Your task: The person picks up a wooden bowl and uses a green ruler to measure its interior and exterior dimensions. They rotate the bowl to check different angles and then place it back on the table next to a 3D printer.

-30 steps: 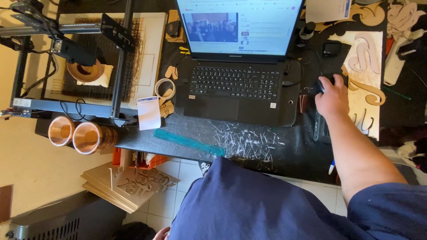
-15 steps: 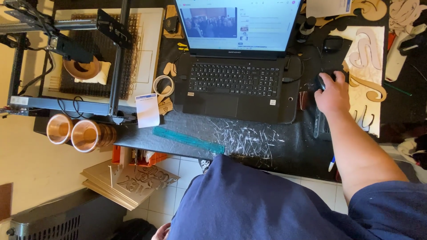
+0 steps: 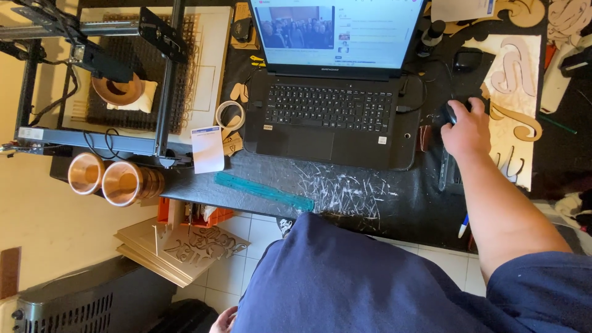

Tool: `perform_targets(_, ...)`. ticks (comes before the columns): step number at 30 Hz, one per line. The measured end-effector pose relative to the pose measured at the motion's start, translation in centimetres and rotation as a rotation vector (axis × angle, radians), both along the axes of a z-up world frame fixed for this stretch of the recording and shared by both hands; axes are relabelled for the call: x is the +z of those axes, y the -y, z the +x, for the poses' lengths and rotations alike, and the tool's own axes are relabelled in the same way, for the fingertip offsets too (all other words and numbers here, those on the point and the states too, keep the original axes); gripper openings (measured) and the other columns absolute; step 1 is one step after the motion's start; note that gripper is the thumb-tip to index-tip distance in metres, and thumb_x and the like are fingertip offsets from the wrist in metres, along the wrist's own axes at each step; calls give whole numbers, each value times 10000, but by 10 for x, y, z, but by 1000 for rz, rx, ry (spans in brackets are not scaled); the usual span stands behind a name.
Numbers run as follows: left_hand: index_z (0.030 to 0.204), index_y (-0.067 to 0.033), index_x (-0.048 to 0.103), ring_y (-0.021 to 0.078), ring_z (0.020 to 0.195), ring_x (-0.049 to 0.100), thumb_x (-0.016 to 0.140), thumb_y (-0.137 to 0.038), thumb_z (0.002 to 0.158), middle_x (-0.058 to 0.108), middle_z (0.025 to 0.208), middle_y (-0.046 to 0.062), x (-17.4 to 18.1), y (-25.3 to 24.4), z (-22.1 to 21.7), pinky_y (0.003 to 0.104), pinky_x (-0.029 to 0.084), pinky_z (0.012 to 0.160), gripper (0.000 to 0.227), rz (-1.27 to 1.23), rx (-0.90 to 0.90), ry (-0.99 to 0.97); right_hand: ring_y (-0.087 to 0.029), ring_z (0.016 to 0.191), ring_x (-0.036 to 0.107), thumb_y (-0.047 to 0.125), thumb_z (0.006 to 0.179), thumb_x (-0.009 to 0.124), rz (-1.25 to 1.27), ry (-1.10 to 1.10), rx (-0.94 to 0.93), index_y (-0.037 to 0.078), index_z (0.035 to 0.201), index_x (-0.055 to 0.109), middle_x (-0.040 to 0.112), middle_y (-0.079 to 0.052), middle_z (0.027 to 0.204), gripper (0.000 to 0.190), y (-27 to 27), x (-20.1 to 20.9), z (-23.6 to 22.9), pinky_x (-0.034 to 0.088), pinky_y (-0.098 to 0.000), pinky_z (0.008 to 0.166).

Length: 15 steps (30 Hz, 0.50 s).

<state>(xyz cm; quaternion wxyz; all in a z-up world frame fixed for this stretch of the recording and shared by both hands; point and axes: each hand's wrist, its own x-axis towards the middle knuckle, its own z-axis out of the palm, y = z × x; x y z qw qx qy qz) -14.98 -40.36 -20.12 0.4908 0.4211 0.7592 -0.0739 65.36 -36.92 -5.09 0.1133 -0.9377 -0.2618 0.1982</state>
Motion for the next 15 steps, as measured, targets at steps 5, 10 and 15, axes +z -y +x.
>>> perform_targets(5,1304,-92,687,147,926,777,711,-211,886,846,1042,95,-3,-1,-4,208,528,899,435,-21,-9,24,-377,1318,377,98,968,548,-26,-27,-10,196,1528,400,251,-129,1554,588,-5,20,-10,512,-557,904)
perform_targets(10,1286,-152,713,120,952,772,675,-170,933,829,1067,41,30,-7,29,199,543,934,356,-67,-76,-125,-381,1302,389,133,990,558,18,2,26,207,1559,348,281,-144,1528,612,-3,14,-8,520,-576,869)
perform_targets(15,1312,-144,686,126,1006,768,638,-145,962,819,1128,47,60,-16,54,208,556,960,354,-129,-110,-121,-376,1316,389,155,993,556,-3,-3,20,173,1534,415,273,-134,1537,559,-3,15,-8,519,-570,883)
